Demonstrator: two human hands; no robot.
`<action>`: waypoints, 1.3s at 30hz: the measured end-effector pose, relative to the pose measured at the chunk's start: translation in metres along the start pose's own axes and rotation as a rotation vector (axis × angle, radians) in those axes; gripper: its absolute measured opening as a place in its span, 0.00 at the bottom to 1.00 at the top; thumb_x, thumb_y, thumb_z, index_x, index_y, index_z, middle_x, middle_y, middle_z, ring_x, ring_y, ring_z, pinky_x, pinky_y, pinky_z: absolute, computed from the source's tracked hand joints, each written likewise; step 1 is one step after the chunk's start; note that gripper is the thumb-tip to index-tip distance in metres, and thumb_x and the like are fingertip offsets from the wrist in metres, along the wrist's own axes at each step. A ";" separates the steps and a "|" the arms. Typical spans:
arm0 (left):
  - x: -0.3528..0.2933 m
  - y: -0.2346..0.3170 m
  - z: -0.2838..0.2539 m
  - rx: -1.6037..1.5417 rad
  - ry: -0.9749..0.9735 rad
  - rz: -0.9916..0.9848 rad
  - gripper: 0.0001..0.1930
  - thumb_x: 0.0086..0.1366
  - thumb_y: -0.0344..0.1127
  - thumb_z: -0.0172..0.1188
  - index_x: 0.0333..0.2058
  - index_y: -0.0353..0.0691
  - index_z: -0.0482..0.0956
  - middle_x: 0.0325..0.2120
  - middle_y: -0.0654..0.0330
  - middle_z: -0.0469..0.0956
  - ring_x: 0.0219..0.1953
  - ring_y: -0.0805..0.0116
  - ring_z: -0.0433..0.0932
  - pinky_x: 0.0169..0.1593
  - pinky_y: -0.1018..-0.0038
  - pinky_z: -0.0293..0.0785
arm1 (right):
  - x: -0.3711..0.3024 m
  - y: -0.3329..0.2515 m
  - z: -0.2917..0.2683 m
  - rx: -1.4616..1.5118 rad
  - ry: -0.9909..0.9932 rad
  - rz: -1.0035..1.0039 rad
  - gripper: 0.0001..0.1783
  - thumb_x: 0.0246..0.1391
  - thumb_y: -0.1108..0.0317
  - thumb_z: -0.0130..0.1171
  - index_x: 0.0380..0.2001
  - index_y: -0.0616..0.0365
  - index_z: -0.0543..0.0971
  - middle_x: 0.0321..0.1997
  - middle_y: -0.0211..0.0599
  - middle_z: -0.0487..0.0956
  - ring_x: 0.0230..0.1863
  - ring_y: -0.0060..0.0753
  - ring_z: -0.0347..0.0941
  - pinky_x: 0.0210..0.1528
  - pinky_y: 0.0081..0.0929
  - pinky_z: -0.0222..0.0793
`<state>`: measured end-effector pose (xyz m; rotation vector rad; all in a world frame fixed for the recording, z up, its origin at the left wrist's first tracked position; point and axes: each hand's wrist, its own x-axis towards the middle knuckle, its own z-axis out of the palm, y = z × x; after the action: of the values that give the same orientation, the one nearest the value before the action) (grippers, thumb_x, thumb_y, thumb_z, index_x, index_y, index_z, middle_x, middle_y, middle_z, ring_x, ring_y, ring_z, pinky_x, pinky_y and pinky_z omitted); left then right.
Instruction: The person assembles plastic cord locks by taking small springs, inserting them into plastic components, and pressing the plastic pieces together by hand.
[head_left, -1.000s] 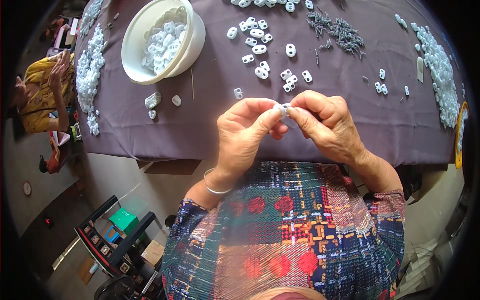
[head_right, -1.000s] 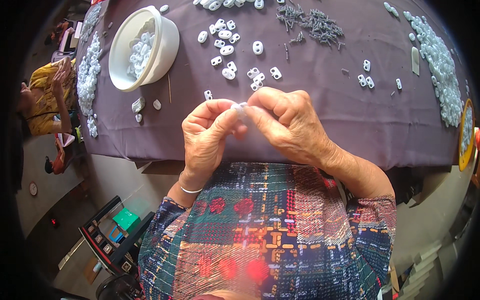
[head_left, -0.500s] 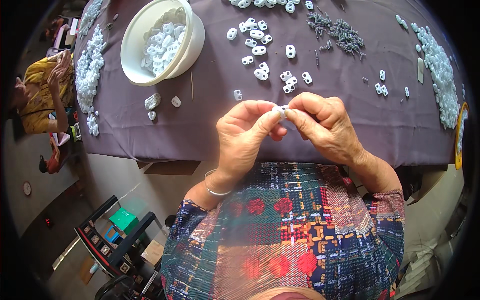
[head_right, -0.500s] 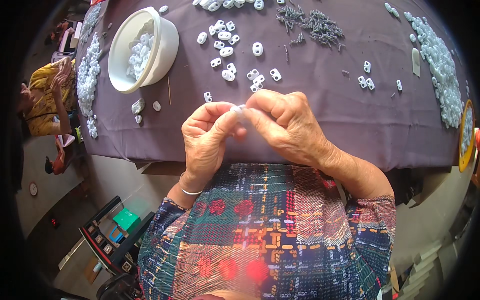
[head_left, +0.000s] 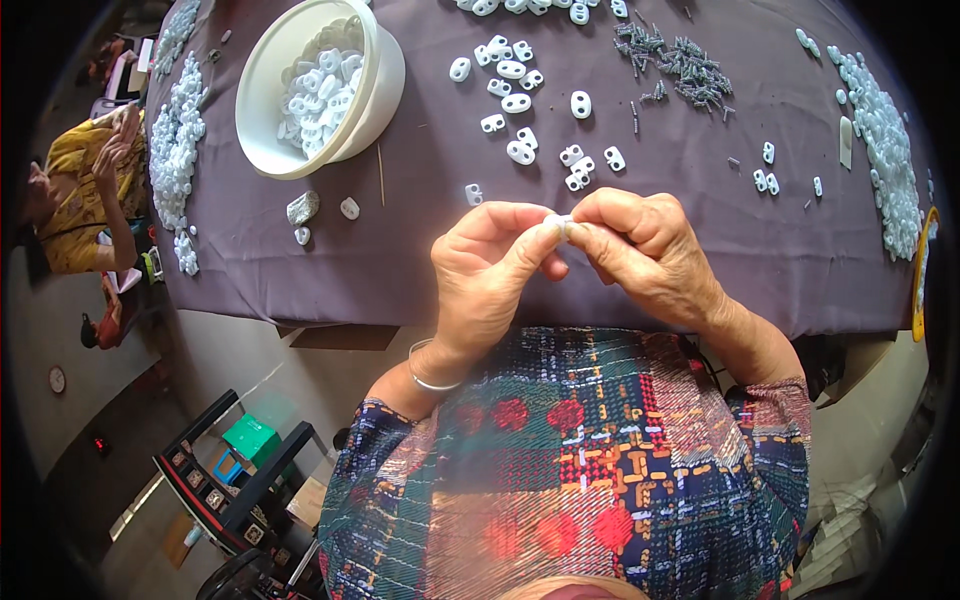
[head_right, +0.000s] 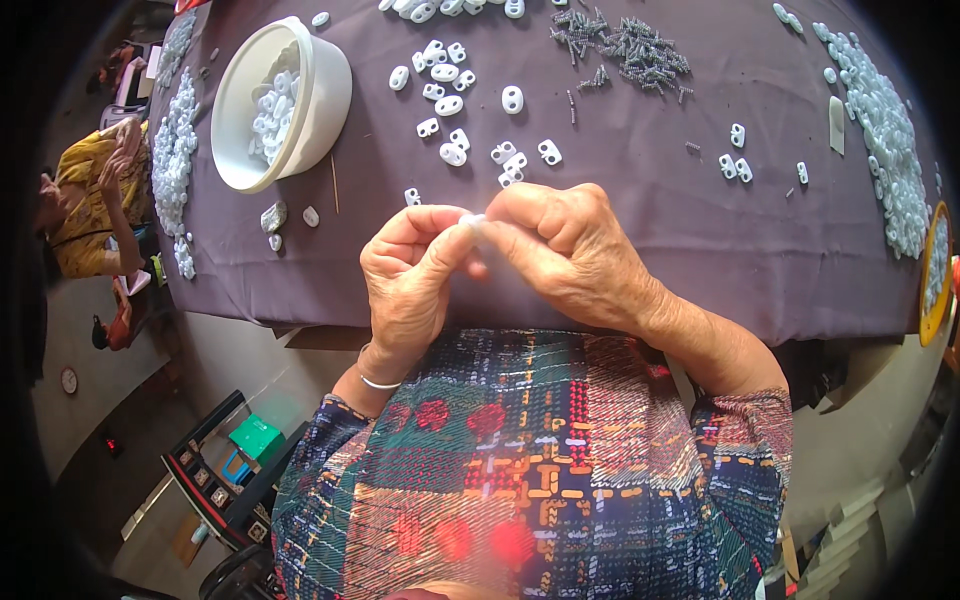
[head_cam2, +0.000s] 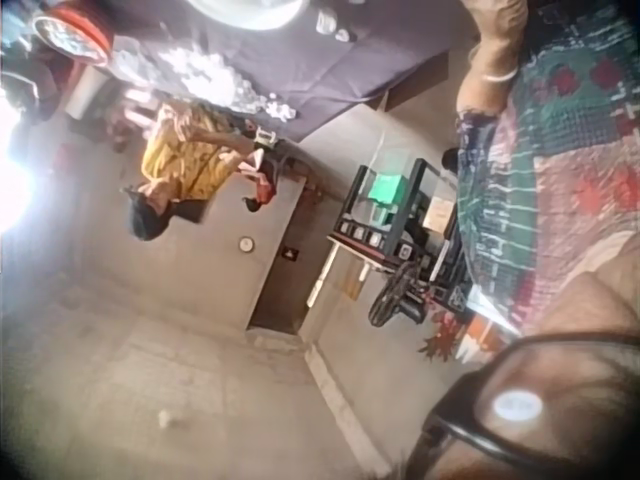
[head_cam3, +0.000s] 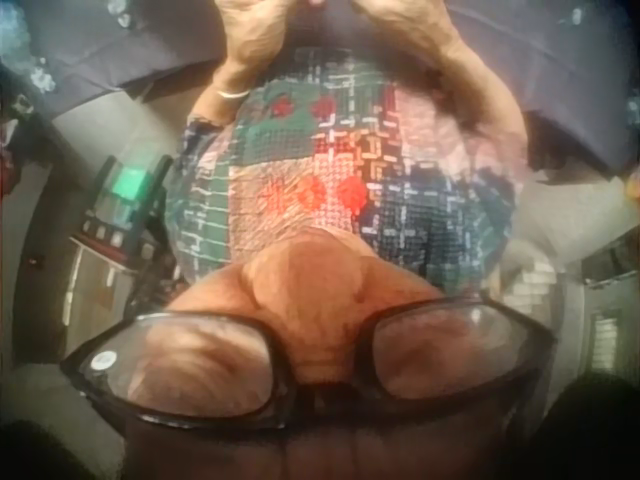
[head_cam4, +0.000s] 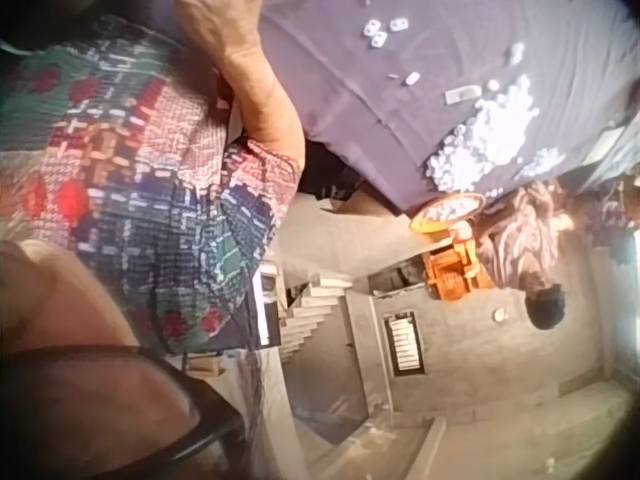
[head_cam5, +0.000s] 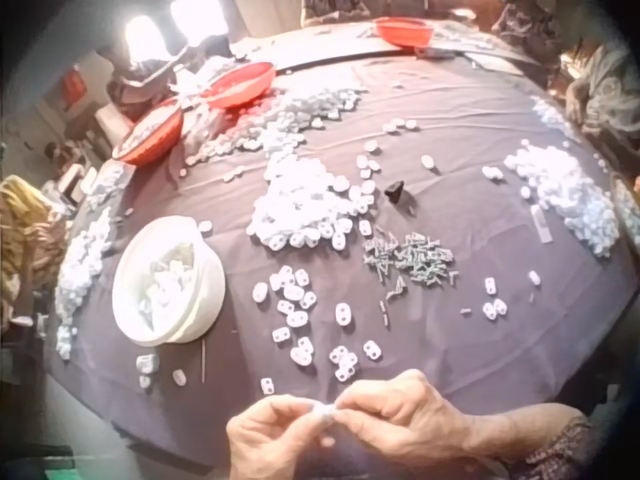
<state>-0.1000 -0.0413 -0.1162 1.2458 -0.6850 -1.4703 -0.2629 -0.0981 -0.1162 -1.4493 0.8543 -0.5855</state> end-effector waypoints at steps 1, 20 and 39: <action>0.000 -0.001 0.001 -0.010 0.005 -0.015 0.06 0.59 0.25 0.58 0.35 0.30 0.74 0.31 0.55 0.78 0.26 0.73 0.76 0.31 0.79 0.76 | 0.000 0.001 -0.001 -0.027 -0.001 -0.001 0.07 0.56 0.71 0.53 0.27 0.64 0.75 0.13 0.24 0.68 0.15 0.13 0.62 0.17 0.15 0.56; 0.003 -0.002 0.000 -0.395 -0.074 -0.164 0.05 0.60 0.26 0.56 0.35 0.33 0.71 0.31 0.56 0.77 0.32 0.71 0.78 0.37 0.79 0.75 | -0.007 -0.009 0.016 -0.869 0.214 -0.309 0.14 0.39 0.70 0.60 0.32 0.62 0.71 0.21 0.36 0.70 0.23 0.37 0.72 0.22 0.31 0.67; 0.000 -0.003 -0.004 -0.071 -0.025 -0.142 0.08 0.60 0.29 0.59 0.35 0.29 0.76 0.27 0.57 0.78 0.26 0.75 0.76 0.32 0.81 0.73 | 0.001 0.007 0.011 -0.769 0.045 -0.405 0.09 0.43 0.70 0.57 0.23 0.62 0.67 0.18 0.40 0.71 0.19 0.40 0.72 0.19 0.33 0.68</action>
<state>-0.0973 -0.0395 -0.1203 1.2441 -0.5649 -1.6150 -0.2547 -0.0913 -0.1236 -2.3515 0.8671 -0.6184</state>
